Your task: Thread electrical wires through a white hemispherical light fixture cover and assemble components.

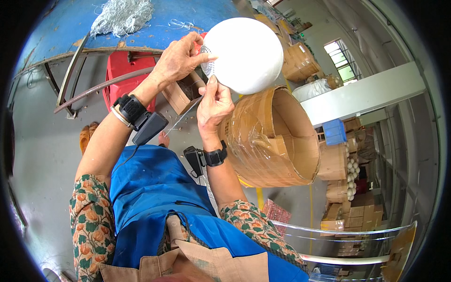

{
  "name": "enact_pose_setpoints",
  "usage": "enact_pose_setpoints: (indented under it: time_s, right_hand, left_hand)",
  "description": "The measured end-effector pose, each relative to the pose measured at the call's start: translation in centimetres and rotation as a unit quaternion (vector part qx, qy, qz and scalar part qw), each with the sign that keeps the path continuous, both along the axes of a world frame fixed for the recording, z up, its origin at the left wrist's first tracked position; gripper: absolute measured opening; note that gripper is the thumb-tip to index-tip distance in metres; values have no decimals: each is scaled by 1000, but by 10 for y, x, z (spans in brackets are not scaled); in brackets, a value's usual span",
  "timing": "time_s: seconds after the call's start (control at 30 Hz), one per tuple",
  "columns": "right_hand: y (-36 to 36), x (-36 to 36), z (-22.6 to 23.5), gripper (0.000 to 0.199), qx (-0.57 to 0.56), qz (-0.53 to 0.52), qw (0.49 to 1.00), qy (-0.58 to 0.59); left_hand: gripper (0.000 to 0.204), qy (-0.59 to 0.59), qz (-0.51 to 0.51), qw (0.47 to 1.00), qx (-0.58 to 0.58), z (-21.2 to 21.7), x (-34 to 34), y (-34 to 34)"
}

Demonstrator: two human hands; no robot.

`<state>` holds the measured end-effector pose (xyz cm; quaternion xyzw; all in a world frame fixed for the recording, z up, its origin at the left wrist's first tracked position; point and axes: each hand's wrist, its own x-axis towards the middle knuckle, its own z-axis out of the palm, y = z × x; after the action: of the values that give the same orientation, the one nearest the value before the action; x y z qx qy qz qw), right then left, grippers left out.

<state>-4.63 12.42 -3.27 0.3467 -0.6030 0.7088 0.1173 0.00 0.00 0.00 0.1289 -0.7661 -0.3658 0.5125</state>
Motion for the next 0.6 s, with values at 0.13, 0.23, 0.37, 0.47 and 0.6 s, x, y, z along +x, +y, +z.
enact_pose_setpoints:
  time_s: [0.13,0.23,0.37,0.47,0.6]
  right_hand:
    - [-3,2,0,25,-7,3,1000,-8]
    - [-3,4,0,26,-4,3,1000,-8]
    - [0,4,2,27,5,-10,1000,-3]
    - [2,6,4,25,-11,45,998,-40]
    - [18,13,4,21,33,68,997,-20]
  left_hand:
    - [45,-48,-22,999,-2,7,7,0]
    - [51,-67,-88,994,21,2,9,-9]
    - [63,-97,-48,994,-29,7,13,2]
    - [72,-109,1,994,-12,8,11,0]
    - [72,-86,-23,996,13,8,9,-8]
